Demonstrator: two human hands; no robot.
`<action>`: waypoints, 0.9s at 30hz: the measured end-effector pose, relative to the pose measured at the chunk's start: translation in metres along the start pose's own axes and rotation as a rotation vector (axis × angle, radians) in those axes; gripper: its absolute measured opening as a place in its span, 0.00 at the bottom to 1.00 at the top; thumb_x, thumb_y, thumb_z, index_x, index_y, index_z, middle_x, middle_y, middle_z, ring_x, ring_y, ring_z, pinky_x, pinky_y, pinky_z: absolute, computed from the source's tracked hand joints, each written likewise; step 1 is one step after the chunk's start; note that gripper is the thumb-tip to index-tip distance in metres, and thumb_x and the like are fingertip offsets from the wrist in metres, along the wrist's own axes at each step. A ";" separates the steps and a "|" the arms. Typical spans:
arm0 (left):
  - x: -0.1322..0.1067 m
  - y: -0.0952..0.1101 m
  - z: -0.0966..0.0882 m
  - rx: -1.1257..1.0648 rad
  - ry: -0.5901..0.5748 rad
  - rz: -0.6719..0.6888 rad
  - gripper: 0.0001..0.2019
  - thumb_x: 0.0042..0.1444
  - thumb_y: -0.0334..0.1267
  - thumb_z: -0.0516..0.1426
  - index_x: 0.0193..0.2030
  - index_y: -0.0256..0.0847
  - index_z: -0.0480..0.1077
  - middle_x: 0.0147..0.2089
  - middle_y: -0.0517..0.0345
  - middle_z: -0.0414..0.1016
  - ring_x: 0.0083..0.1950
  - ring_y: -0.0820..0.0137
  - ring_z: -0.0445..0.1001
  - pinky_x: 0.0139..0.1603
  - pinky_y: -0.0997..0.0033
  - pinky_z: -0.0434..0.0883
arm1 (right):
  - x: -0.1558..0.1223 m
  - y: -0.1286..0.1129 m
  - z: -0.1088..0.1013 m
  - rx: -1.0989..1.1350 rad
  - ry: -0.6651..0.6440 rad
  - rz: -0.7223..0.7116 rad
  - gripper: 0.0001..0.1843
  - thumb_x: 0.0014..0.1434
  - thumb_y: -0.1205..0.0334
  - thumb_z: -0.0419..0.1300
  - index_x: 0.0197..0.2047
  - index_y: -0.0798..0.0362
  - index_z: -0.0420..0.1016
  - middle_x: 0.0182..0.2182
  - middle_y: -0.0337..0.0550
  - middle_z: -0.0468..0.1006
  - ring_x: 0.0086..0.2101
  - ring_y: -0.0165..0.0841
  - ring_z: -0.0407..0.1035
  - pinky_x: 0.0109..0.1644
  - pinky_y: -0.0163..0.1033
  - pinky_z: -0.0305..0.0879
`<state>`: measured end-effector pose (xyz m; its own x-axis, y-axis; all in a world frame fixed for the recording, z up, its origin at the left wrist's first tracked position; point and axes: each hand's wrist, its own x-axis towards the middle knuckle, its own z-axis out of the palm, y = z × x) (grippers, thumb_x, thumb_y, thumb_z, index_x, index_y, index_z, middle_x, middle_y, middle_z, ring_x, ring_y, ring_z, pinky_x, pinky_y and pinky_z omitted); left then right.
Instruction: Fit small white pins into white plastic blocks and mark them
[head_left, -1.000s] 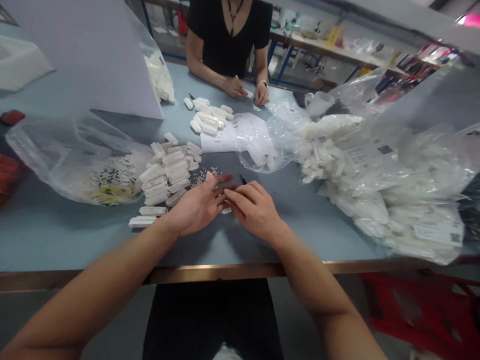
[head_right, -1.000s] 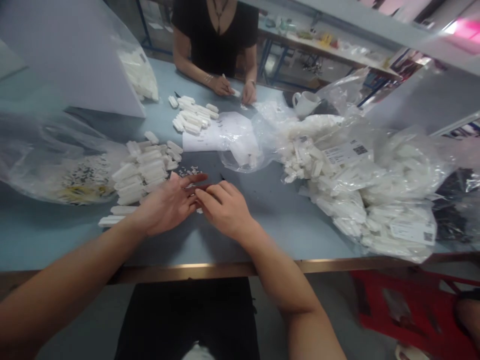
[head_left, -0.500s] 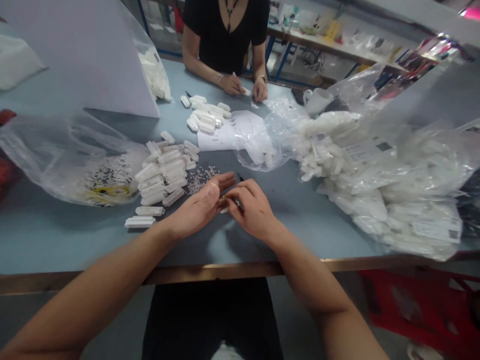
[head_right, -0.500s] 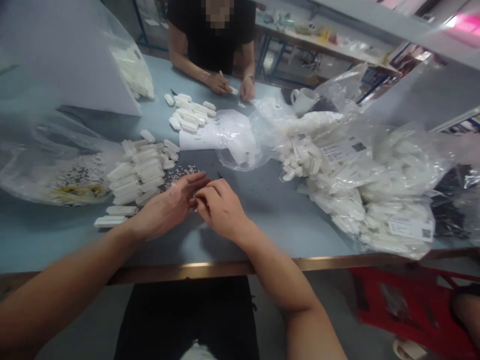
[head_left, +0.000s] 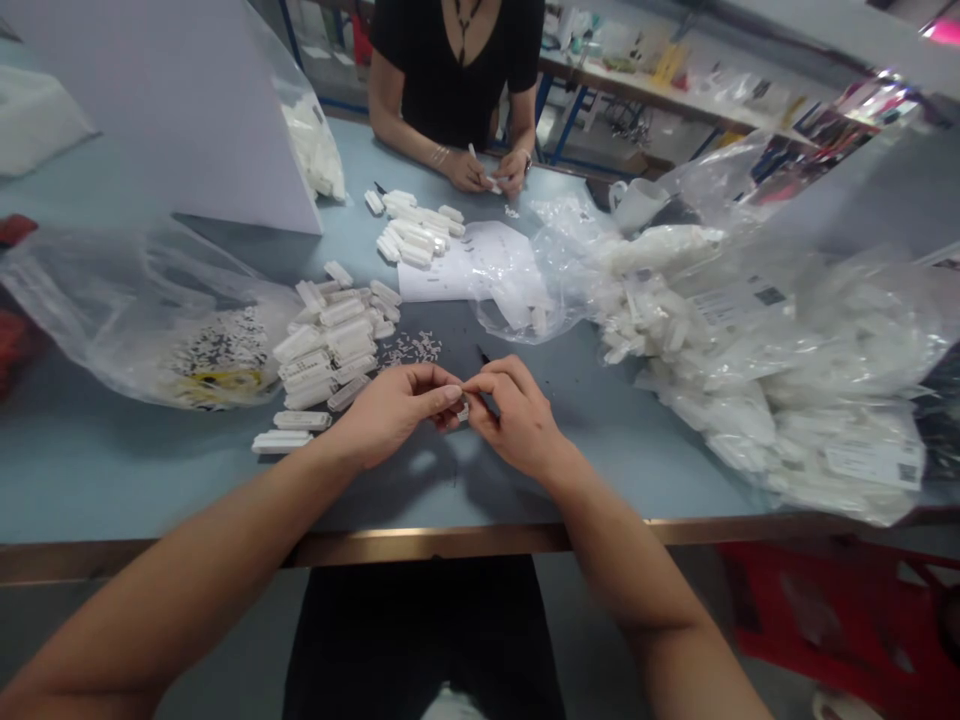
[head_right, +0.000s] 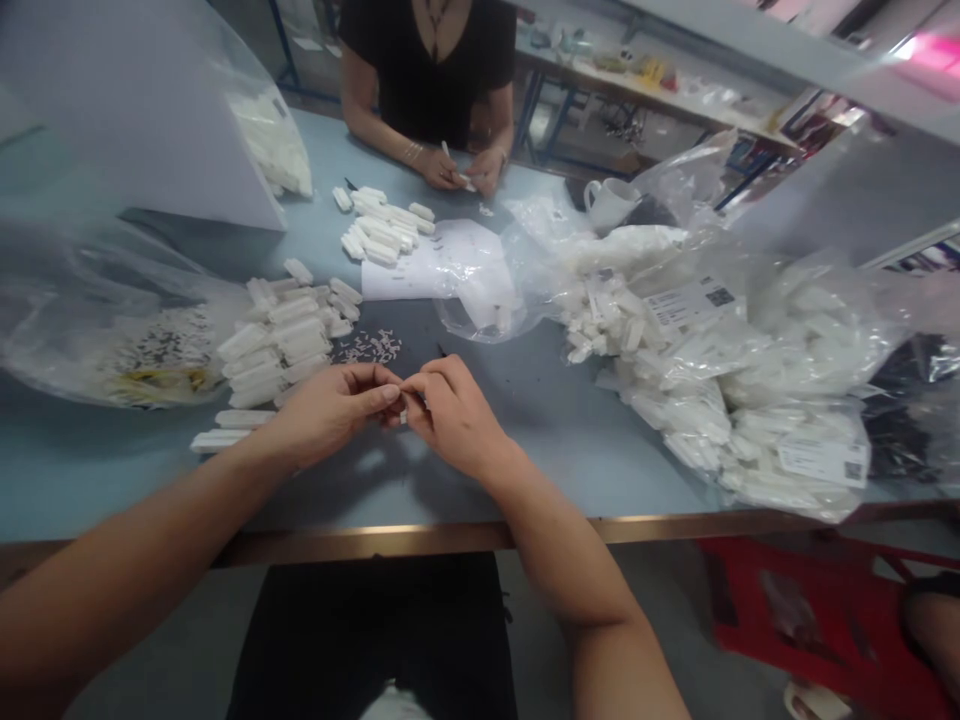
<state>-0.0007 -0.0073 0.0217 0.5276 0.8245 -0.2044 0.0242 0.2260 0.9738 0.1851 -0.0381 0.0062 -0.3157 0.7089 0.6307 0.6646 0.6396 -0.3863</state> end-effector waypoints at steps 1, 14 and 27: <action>0.000 -0.001 0.000 -0.040 -0.001 -0.006 0.14 0.54 0.48 0.62 0.35 0.37 0.73 0.28 0.58 0.75 0.30 0.71 0.71 0.36 0.67 0.69 | 0.000 0.000 0.000 -0.003 0.003 0.001 0.07 0.64 0.67 0.55 0.44 0.50 0.71 0.38 0.44 0.71 0.41 0.33 0.68 0.45 0.40 0.71; 0.002 -0.005 0.001 -0.054 0.037 0.018 0.14 0.54 0.48 0.62 0.30 0.38 0.71 0.27 0.58 0.74 0.29 0.71 0.71 0.35 0.67 0.69 | 0.001 -0.002 -0.002 -0.059 -0.030 0.017 0.07 0.64 0.67 0.55 0.42 0.50 0.73 0.36 0.45 0.71 0.39 0.34 0.66 0.44 0.41 0.69; 0.006 -0.005 -0.013 0.992 0.093 0.184 0.17 0.54 0.49 0.60 0.46 0.41 0.74 0.42 0.51 0.77 0.44 0.59 0.75 0.46 0.63 0.68 | 0.007 0.022 -0.026 -0.219 -0.483 -0.085 0.08 0.64 0.70 0.53 0.37 0.54 0.72 0.35 0.46 0.72 0.39 0.35 0.66 0.45 0.42 0.68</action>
<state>-0.0085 0.0032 0.0140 0.5269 0.8499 -0.0085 0.6662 -0.4068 0.6251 0.2147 -0.0270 0.0193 -0.6162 0.7460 0.2523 0.7322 0.6607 -0.1652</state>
